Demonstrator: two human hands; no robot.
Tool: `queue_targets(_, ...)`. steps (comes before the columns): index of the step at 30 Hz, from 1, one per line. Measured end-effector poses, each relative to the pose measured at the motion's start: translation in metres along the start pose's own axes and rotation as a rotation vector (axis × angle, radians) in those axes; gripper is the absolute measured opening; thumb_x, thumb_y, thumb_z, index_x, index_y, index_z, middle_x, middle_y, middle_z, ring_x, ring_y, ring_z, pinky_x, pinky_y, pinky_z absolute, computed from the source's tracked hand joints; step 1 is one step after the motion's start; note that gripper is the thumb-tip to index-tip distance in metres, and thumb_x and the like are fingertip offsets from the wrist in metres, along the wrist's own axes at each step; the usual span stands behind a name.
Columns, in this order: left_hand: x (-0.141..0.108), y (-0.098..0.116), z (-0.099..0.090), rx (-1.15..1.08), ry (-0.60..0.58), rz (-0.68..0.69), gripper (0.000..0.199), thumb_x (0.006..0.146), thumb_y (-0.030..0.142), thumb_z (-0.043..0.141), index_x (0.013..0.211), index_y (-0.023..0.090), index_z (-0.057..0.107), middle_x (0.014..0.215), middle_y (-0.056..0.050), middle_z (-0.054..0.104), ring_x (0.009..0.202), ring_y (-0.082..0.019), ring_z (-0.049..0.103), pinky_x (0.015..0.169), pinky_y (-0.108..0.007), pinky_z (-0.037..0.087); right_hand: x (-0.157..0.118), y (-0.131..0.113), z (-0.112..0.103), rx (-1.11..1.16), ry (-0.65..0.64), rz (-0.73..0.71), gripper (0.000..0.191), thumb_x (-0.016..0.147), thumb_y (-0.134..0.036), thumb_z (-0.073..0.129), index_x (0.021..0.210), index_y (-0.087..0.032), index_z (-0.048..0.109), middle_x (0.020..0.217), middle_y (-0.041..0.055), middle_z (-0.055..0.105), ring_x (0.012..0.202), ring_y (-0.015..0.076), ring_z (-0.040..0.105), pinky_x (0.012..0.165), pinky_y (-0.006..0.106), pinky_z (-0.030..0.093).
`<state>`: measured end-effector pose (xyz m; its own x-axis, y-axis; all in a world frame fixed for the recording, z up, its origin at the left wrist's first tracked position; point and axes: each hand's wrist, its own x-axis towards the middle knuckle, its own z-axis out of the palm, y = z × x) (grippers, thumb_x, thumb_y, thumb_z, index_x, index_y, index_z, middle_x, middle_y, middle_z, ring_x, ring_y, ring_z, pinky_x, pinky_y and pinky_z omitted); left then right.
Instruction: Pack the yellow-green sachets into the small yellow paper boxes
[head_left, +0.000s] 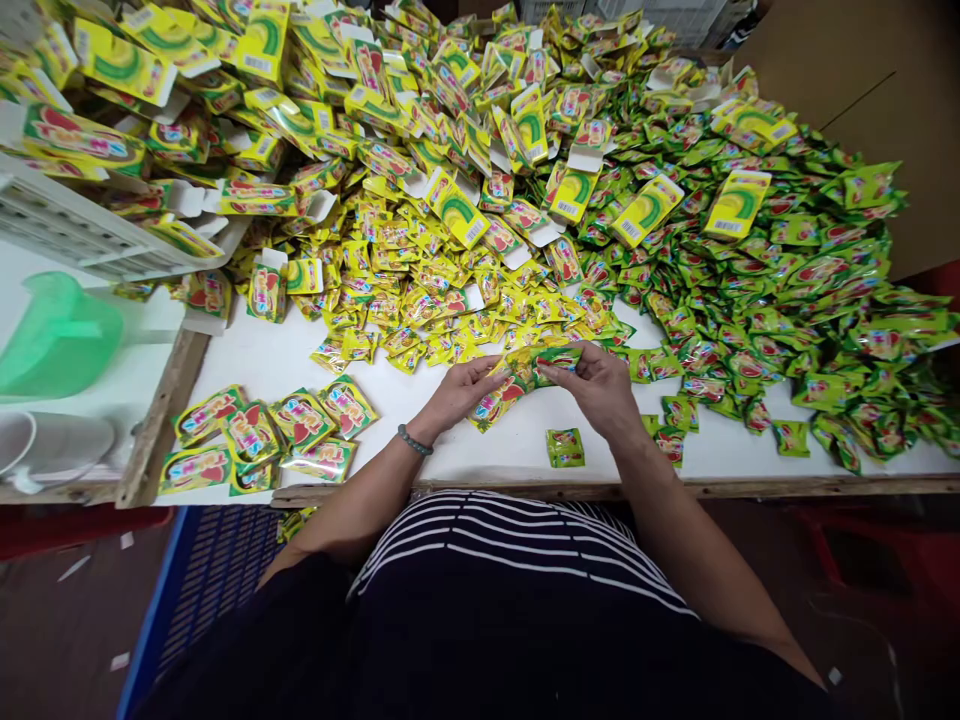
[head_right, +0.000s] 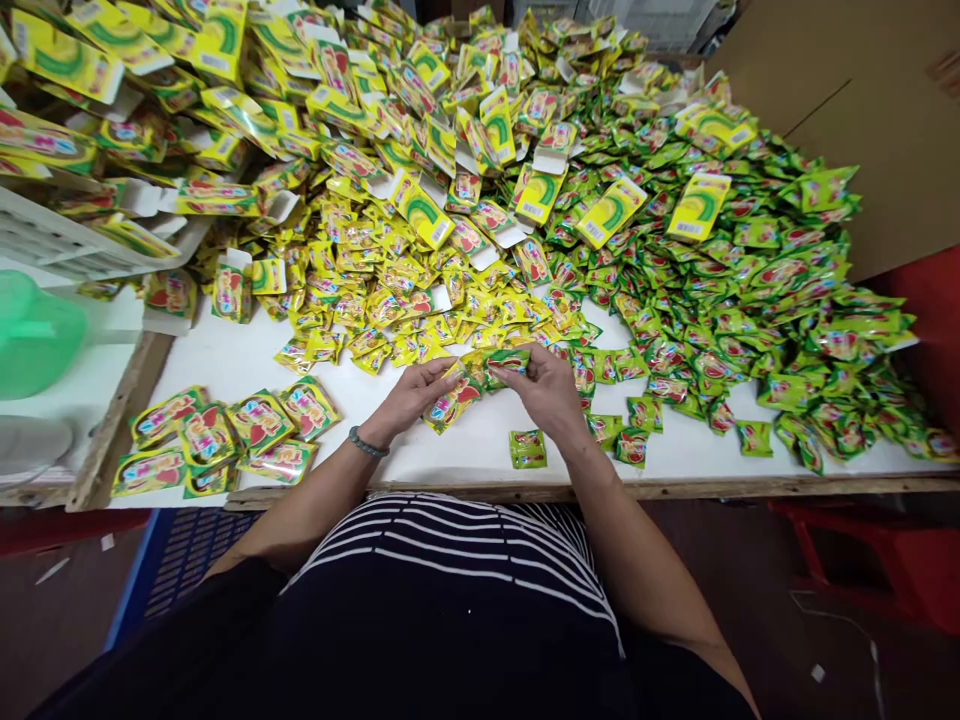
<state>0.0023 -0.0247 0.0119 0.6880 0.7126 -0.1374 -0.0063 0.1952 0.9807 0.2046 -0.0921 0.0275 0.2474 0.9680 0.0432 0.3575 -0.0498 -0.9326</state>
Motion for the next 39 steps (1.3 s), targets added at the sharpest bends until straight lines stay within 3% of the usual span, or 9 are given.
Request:
queue_targets(5, 0.000, 0.000, 0.004, -0.071, -0.081, -0.009, 0.055, 0.078, 0.054, 0.070, 0.118, 0.017, 0.069, 0.114, -0.009, 0.070, 0.098, -0.019, 0.064, 0.086, -0.029, 0.048, 0.013, -0.007, -0.013, 0.116, -0.219, 0.123, 0.031, 0.069, -0.047, 0.077, 0.087, -0.023, 0.069, 0.072, -0.0001, 0.067, 0.069, 0.0178, 0.061, 0.064, 0.032, 0.052)
queue_targets(12, 0.000, 0.002, 0.004, -0.096, -0.062, -0.028, 0.056, 0.074, 0.051, 0.075, 0.117, 0.016, 0.070, 0.107, -0.009, 0.072, 0.094, -0.019, 0.065, 0.085, -0.029, 0.048, 0.022, -0.021, -0.007, -0.031, -0.274, 0.028, 0.024, 0.072, -0.048, 0.074, 0.076, -0.024, 0.072, 0.079, 0.0012, 0.068, 0.079, 0.0196, 0.062, 0.073, 0.035, 0.050)
queue_targets(18, 0.001, 0.003, 0.002, -0.103, -0.084, -0.032, 0.055, 0.075, 0.051, 0.074, 0.117, 0.016, 0.070, 0.110, -0.009, 0.072, 0.097, -0.020, 0.065, 0.087, -0.029, 0.048, 0.022, -0.015, -0.008, 0.021, -0.180, -0.054, 0.028, 0.069, -0.051, 0.077, 0.082, -0.027, 0.073, 0.092, 0.0028, 0.067, 0.091, 0.0205, 0.060, 0.079, 0.036, 0.050)
queue_targets(27, 0.000, 0.000, 0.003, -0.158, -0.060, -0.015, 0.052, 0.078, 0.049, 0.073, 0.119, 0.017, 0.069, 0.115, -0.010, 0.071, 0.099, -0.018, 0.064, 0.089, -0.030, 0.047, 0.018, -0.017, -0.003, -0.020, -0.134, -0.231, 0.015, 0.075, -0.041, 0.075, 0.082, -0.028, 0.074, 0.087, 0.0016, 0.063, 0.085, 0.0182, 0.060, 0.076, 0.034, 0.049)
queue_targets(33, -0.003, 0.002, 0.004, -0.063, -0.035, 0.012, 0.051, 0.078, 0.049, 0.072, 0.118, 0.018, 0.070, 0.117, -0.009, 0.070, 0.101, -0.020, 0.063, 0.087, -0.030, 0.047, 0.022, -0.021, -0.003, -0.130, -0.194, -0.120, 0.020, 0.077, -0.045, 0.071, 0.078, -0.026, 0.075, 0.078, 0.0021, 0.063, 0.074, 0.0181, 0.057, 0.067, 0.033, 0.045)
queue_targets(39, -0.002, -0.002, 0.007, -0.023, 0.002, 0.013, 0.054, 0.071, 0.047, 0.078, 0.116, 0.018, 0.071, 0.113, -0.008, 0.071, 0.098, -0.020, 0.064, 0.089, -0.032, 0.047, 0.027, -0.028, 0.008, -0.304, -0.216, -0.128, 0.013, 0.075, -0.037, 0.072, 0.071, -0.025, 0.073, 0.074, 0.0012, 0.063, 0.071, 0.0170, 0.057, 0.067, 0.031, 0.042)
